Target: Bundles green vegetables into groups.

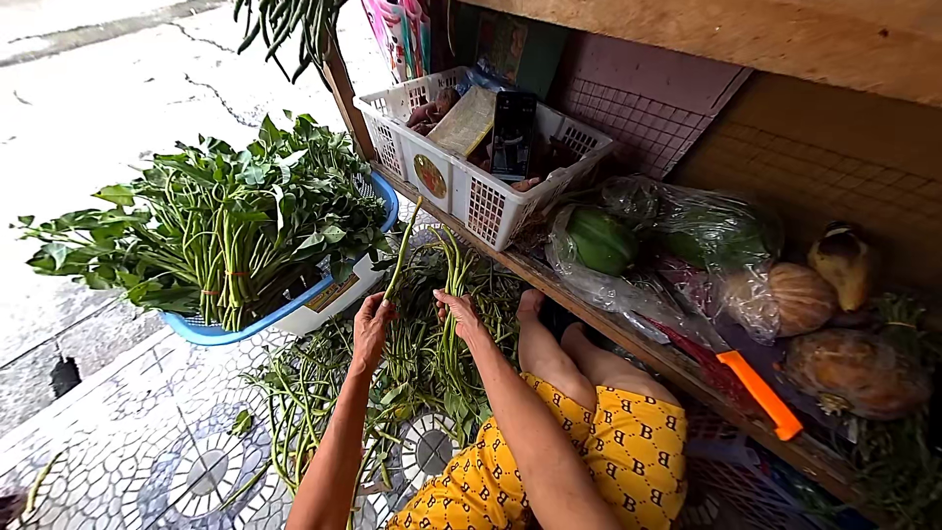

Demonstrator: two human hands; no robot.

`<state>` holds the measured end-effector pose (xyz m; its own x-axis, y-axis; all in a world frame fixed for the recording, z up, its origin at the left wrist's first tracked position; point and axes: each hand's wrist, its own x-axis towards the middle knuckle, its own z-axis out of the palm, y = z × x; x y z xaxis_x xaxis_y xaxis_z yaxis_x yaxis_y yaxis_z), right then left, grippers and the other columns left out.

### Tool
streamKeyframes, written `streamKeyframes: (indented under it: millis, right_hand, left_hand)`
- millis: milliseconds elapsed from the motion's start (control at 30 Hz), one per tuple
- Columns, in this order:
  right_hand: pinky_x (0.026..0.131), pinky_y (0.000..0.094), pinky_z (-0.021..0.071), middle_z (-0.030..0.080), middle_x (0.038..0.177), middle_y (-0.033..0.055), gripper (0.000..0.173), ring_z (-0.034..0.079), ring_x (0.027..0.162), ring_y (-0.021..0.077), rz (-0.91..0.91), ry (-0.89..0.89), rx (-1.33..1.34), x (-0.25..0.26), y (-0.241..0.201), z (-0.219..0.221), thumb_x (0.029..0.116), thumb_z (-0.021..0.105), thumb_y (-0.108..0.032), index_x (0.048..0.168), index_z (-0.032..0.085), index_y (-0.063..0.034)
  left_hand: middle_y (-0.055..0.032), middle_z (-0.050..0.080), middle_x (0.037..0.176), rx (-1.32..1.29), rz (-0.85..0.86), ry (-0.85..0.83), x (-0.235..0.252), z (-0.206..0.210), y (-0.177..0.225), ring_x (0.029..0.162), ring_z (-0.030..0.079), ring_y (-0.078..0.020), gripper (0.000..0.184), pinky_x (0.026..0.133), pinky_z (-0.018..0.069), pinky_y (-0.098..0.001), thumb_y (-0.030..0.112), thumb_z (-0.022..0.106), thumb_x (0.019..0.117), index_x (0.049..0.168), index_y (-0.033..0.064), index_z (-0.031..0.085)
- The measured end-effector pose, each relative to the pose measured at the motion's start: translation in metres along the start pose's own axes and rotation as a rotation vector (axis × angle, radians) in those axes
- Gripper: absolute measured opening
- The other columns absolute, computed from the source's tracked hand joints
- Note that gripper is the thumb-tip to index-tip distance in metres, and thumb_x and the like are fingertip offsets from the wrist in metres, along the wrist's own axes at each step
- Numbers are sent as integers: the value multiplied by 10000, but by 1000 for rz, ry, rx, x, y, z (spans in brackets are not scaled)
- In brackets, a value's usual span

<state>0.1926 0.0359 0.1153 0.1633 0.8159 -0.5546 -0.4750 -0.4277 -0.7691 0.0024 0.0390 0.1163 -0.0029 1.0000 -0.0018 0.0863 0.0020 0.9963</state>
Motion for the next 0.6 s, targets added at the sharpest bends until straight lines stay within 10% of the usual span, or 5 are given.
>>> streamKeyframes:
  millis: [600]
  right_hand:
    - [483,208,478,596,735,44,189,549,529,88,5,-1,-6,-1,1,1,990,691,-123,1110,642,15]
  left_hand:
    - [-78,658,978,-31,-34,-19,-4,2,-3,811,682,-104,238,770,592,-263,60,457,1070,1244,-64,562]
